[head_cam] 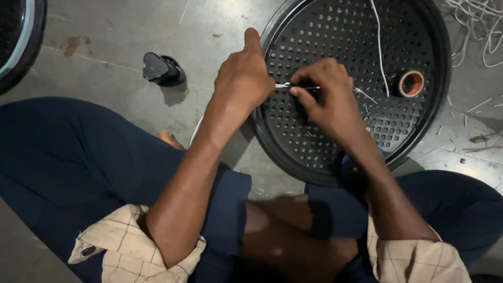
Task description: The person sits on the floor and assembles an LED light strip by inserting small white plastic connectors into the ends of the wires. They use pliers to cut the wires and a lighter to heat-shrink the connectors. The person tests the light by connecting it to a power source, which illuminates the LED strip.
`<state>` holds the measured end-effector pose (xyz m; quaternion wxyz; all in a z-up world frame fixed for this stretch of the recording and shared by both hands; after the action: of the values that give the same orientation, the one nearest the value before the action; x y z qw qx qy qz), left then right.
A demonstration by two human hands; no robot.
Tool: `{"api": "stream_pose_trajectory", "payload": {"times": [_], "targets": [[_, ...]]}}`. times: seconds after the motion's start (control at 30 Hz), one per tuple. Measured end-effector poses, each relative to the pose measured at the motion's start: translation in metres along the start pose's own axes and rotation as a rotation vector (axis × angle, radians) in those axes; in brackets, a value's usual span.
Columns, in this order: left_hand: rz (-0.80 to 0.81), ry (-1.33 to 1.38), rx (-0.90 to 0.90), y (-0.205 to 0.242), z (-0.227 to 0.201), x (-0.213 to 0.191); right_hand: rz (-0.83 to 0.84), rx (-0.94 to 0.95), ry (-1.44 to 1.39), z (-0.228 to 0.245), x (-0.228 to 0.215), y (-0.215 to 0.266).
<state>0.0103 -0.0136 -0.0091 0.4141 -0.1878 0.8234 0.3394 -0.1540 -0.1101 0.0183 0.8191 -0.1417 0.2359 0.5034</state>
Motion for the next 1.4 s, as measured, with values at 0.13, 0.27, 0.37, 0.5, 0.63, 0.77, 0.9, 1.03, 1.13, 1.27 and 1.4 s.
{"api": "stream_pose_trajectory", "payload": {"times": [0.13,0.27,0.37,0.5,0.63,0.77,0.9,1.03,1.13,1.27,1.4], "targets": [[-0.035,0.024,0.01,-0.001,-0.001,-0.002,-0.009,0.04,-0.054,0.001,-0.017,0.006],[-0.046,0.043,0.023,0.003,0.0,-0.001,0.001,-0.095,0.142,-0.001,-0.013,0.011],[-0.045,0.04,0.034,0.003,0.001,-0.003,0.013,-0.131,0.244,-0.006,-0.007,0.009],[-0.026,0.049,0.021,0.002,0.001,-0.004,0.009,-0.138,0.366,-0.008,-0.003,0.007],[-0.024,0.052,0.025,0.001,0.0,-0.004,-0.017,-0.17,0.355,-0.007,-0.004,0.008],[-0.001,0.055,0.012,0.003,-0.001,-0.004,-0.032,-0.182,0.264,-0.007,-0.004,0.009],[-0.004,0.039,0.024,0.004,-0.001,-0.003,-0.033,-0.155,0.264,-0.009,0.003,0.005],[-0.002,-0.001,0.023,0.004,-0.002,-0.004,-0.054,-0.114,0.172,-0.011,0.006,0.003],[-0.015,0.038,0.057,0.005,-0.003,-0.005,-0.042,-0.061,0.065,-0.013,0.007,0.003],[-0.032,0.009,-0.018,0.008,-0.01,0.001,-0.038,-0.038,0.065,-0.015,0.009,0.002],[-0.122,-0.014,-0.034,0.009,-0.013,0.006,-0.037,-0.065,0.1,-0.018,0.011,0.001]]}}
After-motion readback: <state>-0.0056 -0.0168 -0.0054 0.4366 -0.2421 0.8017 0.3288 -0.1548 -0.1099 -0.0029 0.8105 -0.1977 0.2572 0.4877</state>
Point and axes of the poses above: each hand's wrist, its own y-axis away from the middle knuckle, its own x-axis out of the palm, z = x × y, the point moved 2 cm from there along -y, towards the middle knuckle, and after that the axes turned 15 degrees about -y, right-handed, at the moved point
